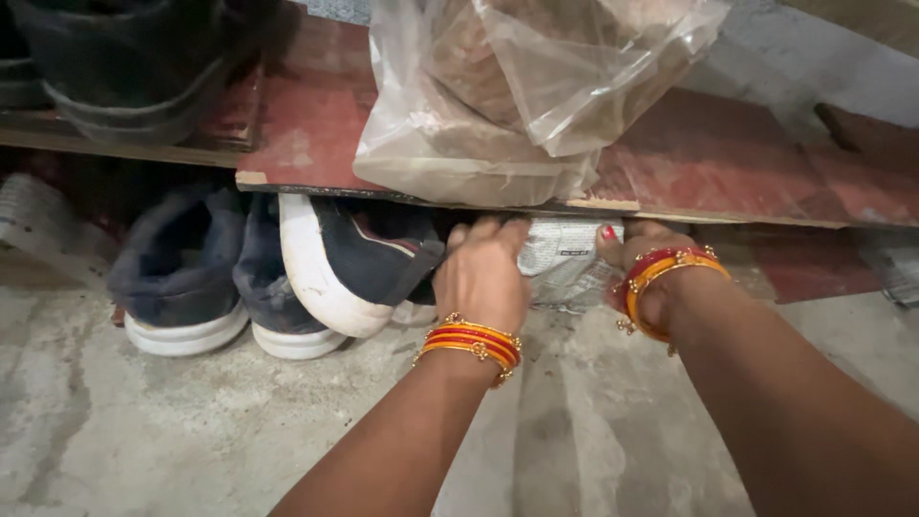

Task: The person organizes a pile of shoes by picking up pairs from the floor and placing them on a wooden shoe rack. They handle black sneakers, white sneakers, and black formal shoes, arranging them neatly on the shelves.

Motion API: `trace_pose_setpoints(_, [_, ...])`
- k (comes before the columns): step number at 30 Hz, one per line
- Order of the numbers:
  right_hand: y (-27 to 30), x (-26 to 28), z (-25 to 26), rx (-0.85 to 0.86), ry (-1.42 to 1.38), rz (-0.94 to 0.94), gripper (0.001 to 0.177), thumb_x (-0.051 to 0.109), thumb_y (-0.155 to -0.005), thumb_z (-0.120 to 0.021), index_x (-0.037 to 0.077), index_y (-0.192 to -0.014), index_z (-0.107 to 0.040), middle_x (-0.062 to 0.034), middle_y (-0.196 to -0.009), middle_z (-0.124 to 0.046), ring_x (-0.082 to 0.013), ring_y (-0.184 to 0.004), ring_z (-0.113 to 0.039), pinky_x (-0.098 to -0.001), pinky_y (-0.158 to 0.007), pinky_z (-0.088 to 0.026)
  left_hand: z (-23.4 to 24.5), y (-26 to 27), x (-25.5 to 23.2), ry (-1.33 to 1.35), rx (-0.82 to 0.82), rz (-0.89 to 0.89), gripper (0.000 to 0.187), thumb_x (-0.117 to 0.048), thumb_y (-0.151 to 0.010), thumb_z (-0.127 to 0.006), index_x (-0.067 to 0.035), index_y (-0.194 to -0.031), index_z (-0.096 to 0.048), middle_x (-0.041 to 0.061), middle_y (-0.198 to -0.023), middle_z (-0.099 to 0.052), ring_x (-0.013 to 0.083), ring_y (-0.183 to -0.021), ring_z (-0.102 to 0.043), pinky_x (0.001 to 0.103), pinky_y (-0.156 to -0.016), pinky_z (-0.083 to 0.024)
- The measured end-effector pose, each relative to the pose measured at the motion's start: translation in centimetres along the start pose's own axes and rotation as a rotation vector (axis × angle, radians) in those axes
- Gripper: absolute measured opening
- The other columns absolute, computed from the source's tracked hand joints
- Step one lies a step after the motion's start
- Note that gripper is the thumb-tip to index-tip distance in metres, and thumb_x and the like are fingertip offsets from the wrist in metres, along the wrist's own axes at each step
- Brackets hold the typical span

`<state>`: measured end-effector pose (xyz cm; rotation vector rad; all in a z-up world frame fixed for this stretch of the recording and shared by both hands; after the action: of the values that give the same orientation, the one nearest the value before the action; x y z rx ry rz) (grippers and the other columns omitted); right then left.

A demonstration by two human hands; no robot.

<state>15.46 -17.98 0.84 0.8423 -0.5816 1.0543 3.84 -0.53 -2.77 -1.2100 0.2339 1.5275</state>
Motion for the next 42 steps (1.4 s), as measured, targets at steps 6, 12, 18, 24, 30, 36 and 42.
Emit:
trace_pose_setpoints(6, [2.7, 1.7, -0.9, 0.097, -0.133, -0.206, 0.038, 0.024, -0.100, -0.060, 0.009, -0.134, -0.056, -0.0154, -0.118, -0.068, -0.0298, -0.091, -0.069, -0.0426, -0.073, -0.062, -0.9, 3.2, -2.2, 0.193, 0.018, 0.347, 0.043, -0.013, -0.088, -0.070, -0.015, -0.130, -0.057, 0.016, -0.122, -0.061, 0.0369, -0.108, -0.064, 0.050, -0.090, -0.052])
trace_pose_setpoints(12, [2.8, 2.0, -0.9, 0.068, -0.184, -0.123, 0.037, 0.022, -0.098, -0.063, 0.007, -0.132, -0.058, -0.0141, -0.114, -0.068, -0.0270, -0.088, -0.067, -0.0413, -0.070, -0.059, -4.7, 4.3, -4.1, 0.471, -0.152, 0.602, 0.085, -0.021, -0.080, -0.076, 0.002, -0.147, -0.030, 0.032, -0.146, -0.039, 0.0470, -0.135, -0.042, 0.047, -0.112, -0.037])
trace_pose_setpoints(18, [1.7, 1.6, -0.4, 0.024, -0.255, -0.006, 0.036, 0.020, -0.097, -0.066, 0.005, -0.130, -0.060, -0.0127, -0.110, -0.069, -0.0242, -0.085, -0.065, -0.0400, -0.067, -0.055, -6.6, 0.8, -4.1, 0.450, 0.028, 0.705, 0.083, -0.028, -0.091, -0.061, -0.005, -0.160, -0.020, 0.033, -0.162, -0.020, 0.0570, -0.144, -0.022, 0.056, -0.118, -0.025])
trace_pose_setpoints(24, [0.5, 0.0, -0.8, -0.001, -0.321, 0.076, 0.036, 0.018, -0.096, -0.068, 0.003, -0.128, -0.063, -0.0114, -0.105, -0.069, -0.0215, -0.081, -0.063, -0.0387, -0.064, -0.051, -4.7, -0.1, -3.0, 0.139, -0.035, 0.592, 0.046, -0.039, -0.096, -0.059, -0.006, -0.128, -0.062, 0.027, -0.119, -0.068, 0.0502, -0.128, -0.052, 0.063, -0.107, -0.037])
trace_pose_setpoints(30, [0.1, -1.1, -0.8, -0.031, -0.406, 0.163, 0.035, 0.015, -0.095, -0.071, 0.001, -0.126, -0.065, -0.0100, -0.101, -0.070, -0.0187, -0.078, -0.061, -0.0373, -0.061, -0.048, -4.0, -0.1, -1.7, 0.339, -0.124, 0.573, 0.046, -0.043, -0.087, -0.066, -0.007, -0.115, -0.070, 0.028, -0.097, -0.072, 0.0466, -0.093, -0.069, 0.054, -0.082, -0.054])
trace_pose_setpoints(36, [1.0, -1.4, -0.7, -0.053, -0.347, 0.145, 0.039, 0.013, -0.090, -0.073, 0.000, -0.126, -0.064, -0.0076, -0.098, -0.072, -0.0161, -0.077, -0.065, -0.0353, -0.064, -0.051, -4.9, -0.2, -1.6, 0.388, -0.212, 0.566, 0.043, -0.040, -0.084, -0.068, -0.009, -0.114, -0.072, 0.024, -0.099, -0.074, 0.0448, -0.094, -0.070, 0.052, -0.083, -0.054])
trace_pose_setpoints(42, [2.1, 0.1, -0.8, -0.147, 0.166, 0.272, 0.044, 0.023, -0.094, -0.074, 0.005, -0.133, -0.065, -0.0117, -0.107, -0.071, -0.0195, -0.084, -0.067, -0.0352, -0.070, -0.051, -5.5, -0.6, -0.9, 0.399, -0.212, 0.544, 0.046, -0.037, -0.083, -0.070, -0.009, -0.119, -0.071, 0.025, -0.102, -0.073, 0.0448, -0.097, -0.070, 0.050, -0.086, -0.055])
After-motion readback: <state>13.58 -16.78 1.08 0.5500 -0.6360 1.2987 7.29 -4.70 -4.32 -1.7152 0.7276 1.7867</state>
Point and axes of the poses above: each hand's wrist, its own y-axis away from the middle knuckle, its own z-axis out of the back of the hand, x = y × z, the point moved 1 cm from there along -y, towards the middle knuckle
